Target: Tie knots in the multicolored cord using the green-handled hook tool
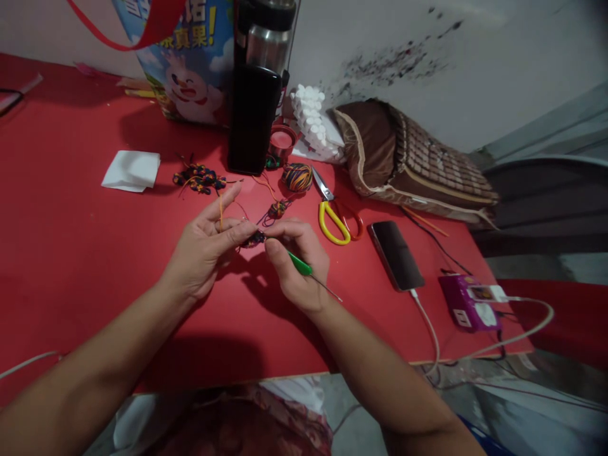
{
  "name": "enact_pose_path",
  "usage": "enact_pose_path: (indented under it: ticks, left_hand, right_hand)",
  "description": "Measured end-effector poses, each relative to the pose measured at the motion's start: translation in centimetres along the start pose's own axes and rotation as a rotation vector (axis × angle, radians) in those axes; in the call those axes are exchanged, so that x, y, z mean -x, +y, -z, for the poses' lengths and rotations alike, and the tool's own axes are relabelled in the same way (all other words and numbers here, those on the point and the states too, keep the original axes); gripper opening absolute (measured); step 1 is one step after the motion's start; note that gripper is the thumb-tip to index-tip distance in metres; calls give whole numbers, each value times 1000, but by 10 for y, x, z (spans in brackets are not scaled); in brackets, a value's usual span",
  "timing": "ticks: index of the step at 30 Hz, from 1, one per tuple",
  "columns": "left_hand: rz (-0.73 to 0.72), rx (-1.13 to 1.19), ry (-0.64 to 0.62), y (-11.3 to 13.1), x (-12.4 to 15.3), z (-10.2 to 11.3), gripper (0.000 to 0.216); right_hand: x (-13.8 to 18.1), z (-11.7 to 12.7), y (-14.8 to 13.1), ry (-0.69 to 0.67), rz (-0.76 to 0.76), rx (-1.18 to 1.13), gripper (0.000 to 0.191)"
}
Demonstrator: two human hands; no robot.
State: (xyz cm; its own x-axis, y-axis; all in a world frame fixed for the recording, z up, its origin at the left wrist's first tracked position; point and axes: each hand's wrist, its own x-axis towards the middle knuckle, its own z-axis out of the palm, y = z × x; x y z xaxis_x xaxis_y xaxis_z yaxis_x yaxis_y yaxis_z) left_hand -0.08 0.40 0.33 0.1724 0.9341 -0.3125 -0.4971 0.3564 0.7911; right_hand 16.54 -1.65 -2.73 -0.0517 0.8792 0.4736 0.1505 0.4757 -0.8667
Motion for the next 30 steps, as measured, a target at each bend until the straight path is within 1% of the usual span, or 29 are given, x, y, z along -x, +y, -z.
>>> enact_pose_path:
  ticks: [4,7,8,9,11,12,13,14,15,17,19,22,24,26,27,29,30]
  left_hand:
    - [26,47,22,2,1,-2,95]
    - [71,80,-3,4,3,-2,86]
    - [85,90,-8,4,3,-2,84]
    - [96,102,-10,5,3,-2,82]
    - [112,128,-4,7,3,-1,78]
    - [113,141,4,9,3,0,76]
    - [107,151,13,11,2,1,74]
    - [96,158,20,13,1,2,71]
    - [81,161,22,15,1,4,69]
    - [41,152,17,18,-1,7,65]
    - [17,140,14,22,-1,9,62]
    - [8,135,15,25,-1,9,62]
    - [5,126,17,28,1,8,61]
    - [-1,108,29,29,2,5,57]
    - [-4,101,35,29,3,4,54]
    - [-10,87,40,29,4,2,49]
    - [-12,80,40,29,5,1,48]
  right_hand:
    - [0,-1,-2,-22,35,28,9]
    - [-3,-2,-3,-29,72,50,6]
    - [-3,-3,-3,-28,62,37,8]
    - [-4,-4,-2,-31,28,2,15]
    - [-3,-9,0,-56,-105,-144,41]
    - [-2,-12,1,-88,-184,-231,55]
    - [-1,-16,3,-133,-252,-302,64]
    - [1,-19,6,-183,-312,-364,69]
    - [2,-22,8,-225,-368,-412,70]
    - [4,-26,10,-254,-478,-477,64]
    - [4,-26,8,-240,-578,-484,50]
    - [-1,-20,-1,-267,-675,-453,30]
    - [-5,-14,-7,-277,-717,-419,24]
    - [-6,-8,-10,-302,-717,-317,14]
    - [-6,-5,-10,-319,-690,-234,12]
    - [-5,-1,-8,-353,-585,-49,12]
    - [-4,0,-6,-401,-523,10,13]
